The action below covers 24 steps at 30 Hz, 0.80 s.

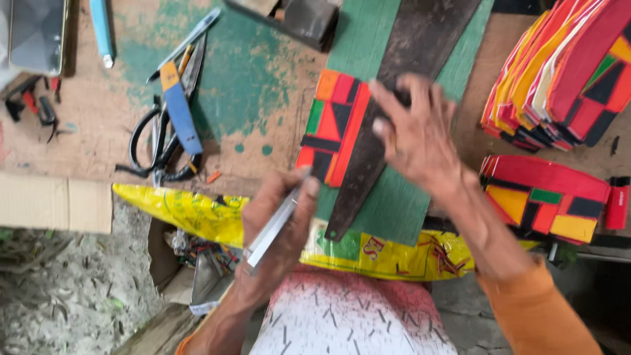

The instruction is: The person uses a metal ruler and a utility knife to cut colorful patterned fabric pieces on a green work surface. They repeatedly align the ruler, score the fabric, and stack the cut pieces to the side.

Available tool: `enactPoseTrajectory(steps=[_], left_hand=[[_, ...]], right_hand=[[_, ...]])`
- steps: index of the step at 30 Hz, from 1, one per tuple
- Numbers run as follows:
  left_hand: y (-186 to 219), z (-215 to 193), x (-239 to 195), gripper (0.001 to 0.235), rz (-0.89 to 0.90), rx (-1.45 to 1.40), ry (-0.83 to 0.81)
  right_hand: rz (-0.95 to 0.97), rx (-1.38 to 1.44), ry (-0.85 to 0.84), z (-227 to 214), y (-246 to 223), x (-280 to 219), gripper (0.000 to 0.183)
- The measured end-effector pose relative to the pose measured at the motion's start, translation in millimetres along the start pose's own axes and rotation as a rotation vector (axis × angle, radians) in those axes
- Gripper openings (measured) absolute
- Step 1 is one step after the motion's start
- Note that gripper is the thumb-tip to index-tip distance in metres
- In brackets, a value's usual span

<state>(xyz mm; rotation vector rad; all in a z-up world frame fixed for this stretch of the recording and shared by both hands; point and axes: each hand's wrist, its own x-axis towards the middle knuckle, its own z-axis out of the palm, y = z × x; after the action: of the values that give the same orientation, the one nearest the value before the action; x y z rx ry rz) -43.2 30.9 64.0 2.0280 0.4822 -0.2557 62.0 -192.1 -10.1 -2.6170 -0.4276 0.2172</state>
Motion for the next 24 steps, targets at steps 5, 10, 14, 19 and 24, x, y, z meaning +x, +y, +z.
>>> enactPoseTrajectory(steps=[5, 10, 14, 19, 24], left_hand=[[-28.4, -18.8, -7.9, 0.024, 0.089, -0.235, 0.166], [-60.9, -18.4, -10.2, 0.028, 0.090, -0.618, 0.156], [-59.2, -22.5, -9.2, 0.031, 0.052, -0.705, 0.077], [-55.9, -28.0, -7.9, 0.033, 0.141, -0.758, 0.018], [-65.3, -24.1, -2.1, 0.035, 0.151, -0.633, 0.047]], right_hand=[[-0.152, -0.193, 0.099, -7.2, 23.2, 11.4, 0.043], [-0.086, -0.087, 0.141, -13.4, 17.1, 1.8, 0.027], [-0.201, 0.062, 0.217, 22.1, -10.5, 36.2, 0.072], [0.155, 0.304, 0.080, 22.5, 1.6, 38.1, 0.029], [0.539, 1.067, 0.112, 3.6, -8.9, -69.5, 0.019]])
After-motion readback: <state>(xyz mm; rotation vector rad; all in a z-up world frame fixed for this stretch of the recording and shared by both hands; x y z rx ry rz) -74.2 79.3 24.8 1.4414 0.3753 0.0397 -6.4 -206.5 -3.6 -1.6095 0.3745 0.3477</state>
